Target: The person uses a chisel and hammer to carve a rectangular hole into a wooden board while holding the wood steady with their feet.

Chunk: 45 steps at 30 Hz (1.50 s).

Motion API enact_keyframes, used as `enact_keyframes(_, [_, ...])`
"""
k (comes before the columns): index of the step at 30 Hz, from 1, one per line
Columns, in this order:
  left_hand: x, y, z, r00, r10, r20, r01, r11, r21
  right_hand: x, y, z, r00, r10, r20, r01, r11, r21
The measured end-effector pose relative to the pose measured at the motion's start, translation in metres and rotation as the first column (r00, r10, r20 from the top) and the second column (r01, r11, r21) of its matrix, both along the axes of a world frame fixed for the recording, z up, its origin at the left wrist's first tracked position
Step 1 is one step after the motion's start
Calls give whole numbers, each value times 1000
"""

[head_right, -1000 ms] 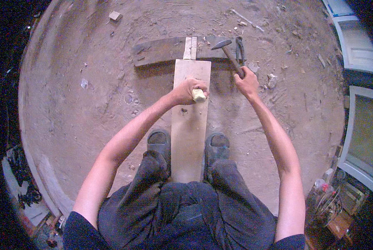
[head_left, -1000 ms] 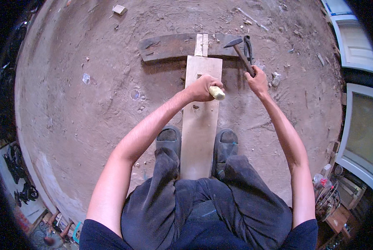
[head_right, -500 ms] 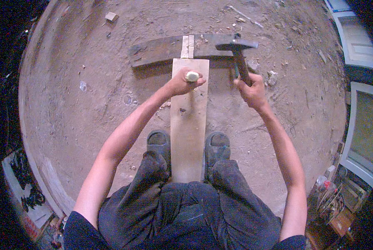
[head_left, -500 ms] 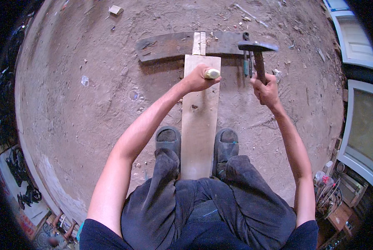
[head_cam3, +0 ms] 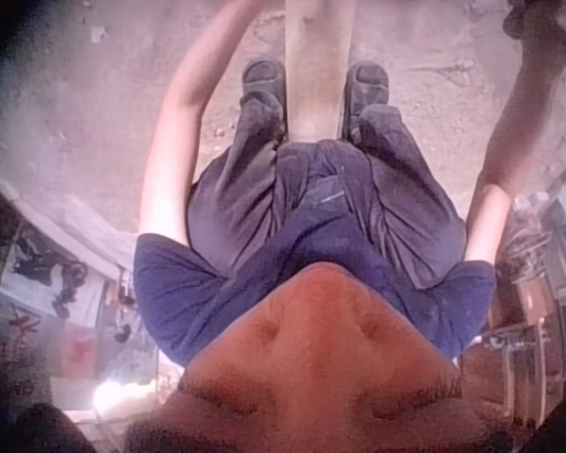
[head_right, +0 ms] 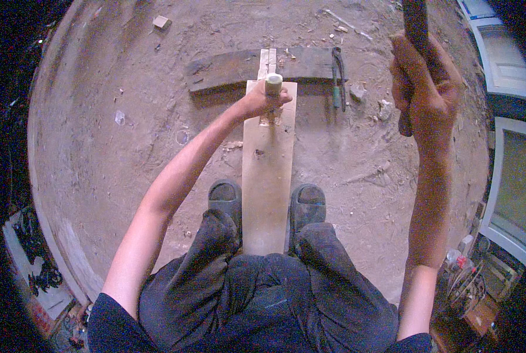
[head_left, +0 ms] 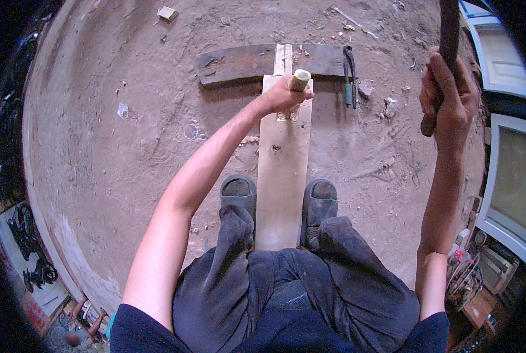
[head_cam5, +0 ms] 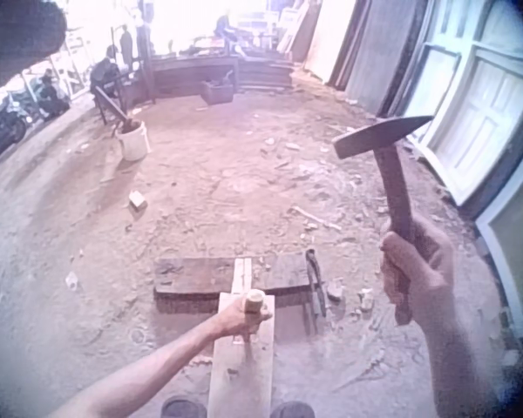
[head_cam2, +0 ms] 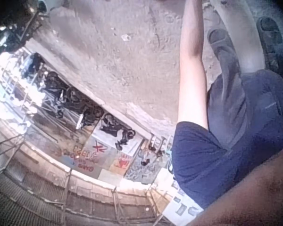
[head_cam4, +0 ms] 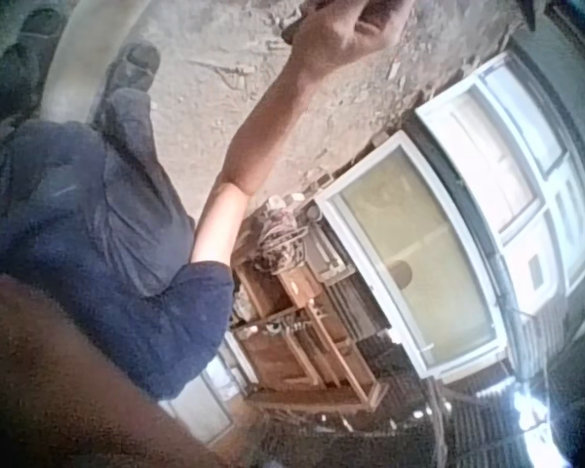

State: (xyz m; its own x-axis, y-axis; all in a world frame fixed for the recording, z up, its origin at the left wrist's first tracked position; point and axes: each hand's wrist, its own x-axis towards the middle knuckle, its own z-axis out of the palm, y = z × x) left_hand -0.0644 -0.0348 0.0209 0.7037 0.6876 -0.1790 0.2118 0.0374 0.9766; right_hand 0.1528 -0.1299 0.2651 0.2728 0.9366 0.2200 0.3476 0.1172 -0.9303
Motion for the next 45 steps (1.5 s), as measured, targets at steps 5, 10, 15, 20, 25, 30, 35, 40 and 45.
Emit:
enact_keyframes(5, [-2,7,-8,997,20,77,-14,997,-72,-5,2,-18,987,132,-94,-131,991,15])
enact_keyframes(10, [7,10,-9,990,116,77,-110,990,-85,-3,3,-29,985,168,-46,-171,984,-59])
enact_keyframes(15, [14,11,-31,935,289,203,-258,951,-168,-10,12,-31,981,193,32,-188,974,-125])
enact_keyframes(20, [32,1,-38,868,339,363,-397,913,96,-16,22,-38,976,205,79,-191,969,-156])
enact_keyframes(25, [28,8,-38,929,300,217,-307,952,-2,-20,27,-39,879,259,400,-138,942,-305])
enact_keyframes(30, [31,10,-31,913,338,230,-328,941,-80,-21,27,-65,947,180,266,-98,951,-294])
enact_keyframes(35, [24,12,-36,912,338,232,-326,941,-88,-19,39,-85,709,504,493,-188,810,-556])
enact_keyframes(40, [29,6,-37,906,359,223,-350,933,-77,-17,38,-84,883,296,365,-116,890,-441])
enact_keyframes(45, [36,7,-45,913,319,253,-323,946,-27,-11,46,-84,818,418,394,-147,816,-560])
